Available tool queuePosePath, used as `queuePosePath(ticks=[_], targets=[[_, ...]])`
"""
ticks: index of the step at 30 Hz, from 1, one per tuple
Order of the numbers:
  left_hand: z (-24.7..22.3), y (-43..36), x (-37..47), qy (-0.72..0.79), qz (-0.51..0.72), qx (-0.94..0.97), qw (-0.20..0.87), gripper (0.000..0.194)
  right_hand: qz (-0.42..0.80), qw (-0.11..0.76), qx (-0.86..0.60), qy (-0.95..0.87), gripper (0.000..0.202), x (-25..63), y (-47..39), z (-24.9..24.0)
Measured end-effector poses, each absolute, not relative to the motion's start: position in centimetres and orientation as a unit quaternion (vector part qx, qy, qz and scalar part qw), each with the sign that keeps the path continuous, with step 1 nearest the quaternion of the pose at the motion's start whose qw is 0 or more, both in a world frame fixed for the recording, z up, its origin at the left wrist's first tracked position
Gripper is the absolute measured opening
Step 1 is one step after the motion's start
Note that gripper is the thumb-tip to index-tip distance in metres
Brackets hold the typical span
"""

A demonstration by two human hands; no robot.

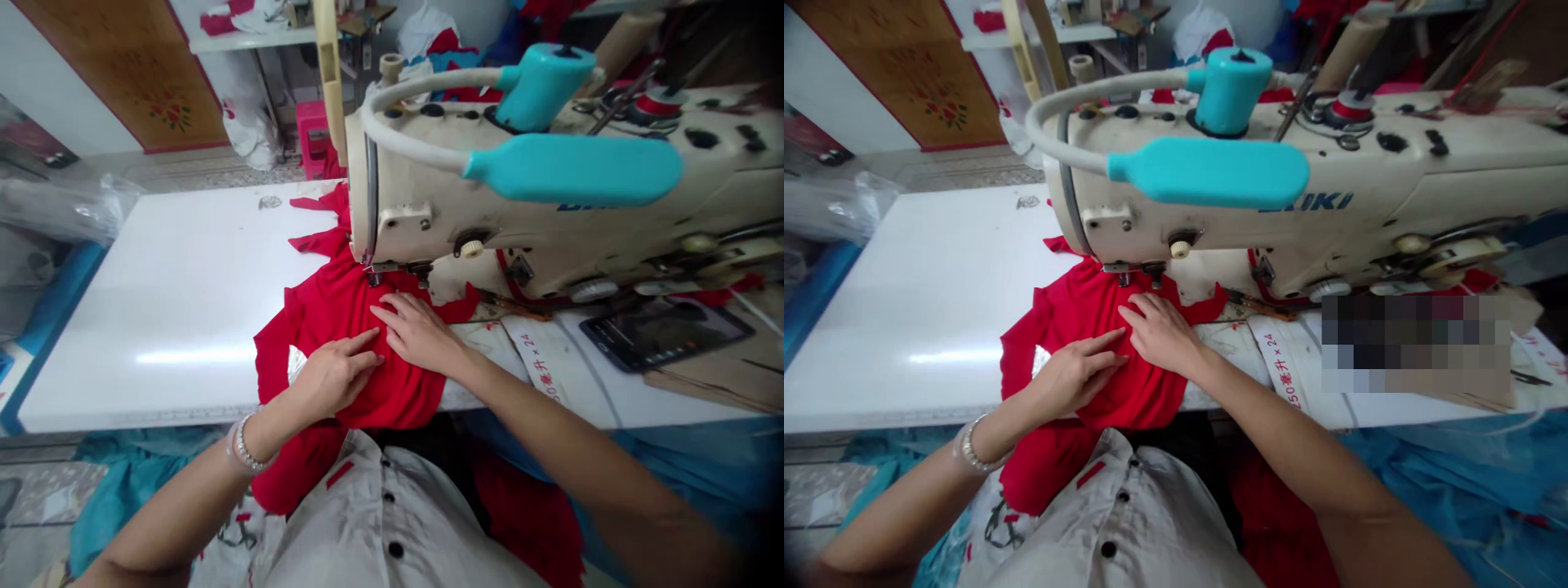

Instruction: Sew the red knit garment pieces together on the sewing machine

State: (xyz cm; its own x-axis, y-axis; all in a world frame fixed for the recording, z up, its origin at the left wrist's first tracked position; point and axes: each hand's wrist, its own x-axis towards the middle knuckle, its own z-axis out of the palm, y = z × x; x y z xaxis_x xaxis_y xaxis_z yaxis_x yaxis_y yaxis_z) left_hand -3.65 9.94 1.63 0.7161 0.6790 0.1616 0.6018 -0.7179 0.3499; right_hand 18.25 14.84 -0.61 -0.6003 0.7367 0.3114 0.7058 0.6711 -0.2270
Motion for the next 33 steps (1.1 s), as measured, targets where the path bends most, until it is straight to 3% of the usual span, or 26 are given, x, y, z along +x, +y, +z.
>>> queuePosePath(ticks=[5, 15, 20, 27, 33], targets=[[1.1, 10.9, -3.6, 0.358, 0.154, 0.912, 0.129, 0.029, -0.004, 0.141, -0.423, -0.895, 0.047, 17.8, 15.9, -0.3], [0.5, 14.4, -3.5, 0.372, 0.156, 0.911, 0.079, 0.029, 0.006, 0.227, -0.432, -0.873, 0.039, 18.5, 12.1, -0.2], [0.1, 16.4, -3.7, 0.372, 0.155, 0.913, 0.059, 0.031, 0.006, 0.207, -0.412, -0.887, 0.044, 18.4, 9.3, -0.7], [-0.3, 18.9, -3.8, 0.373, 0.167, 0.912, 0.019, 0.033, -0.012, 0.203, -0.438, -0.876, 0.047, 17.4, 12.1, -1.7], [0.4, 21.8, -3.9, 0.415, 0.178, 0.891, 0.051, 0.025, 0.019, 0.215, -0.437, -0.873, 0.041, 16.2, 12.9, -1.1]])
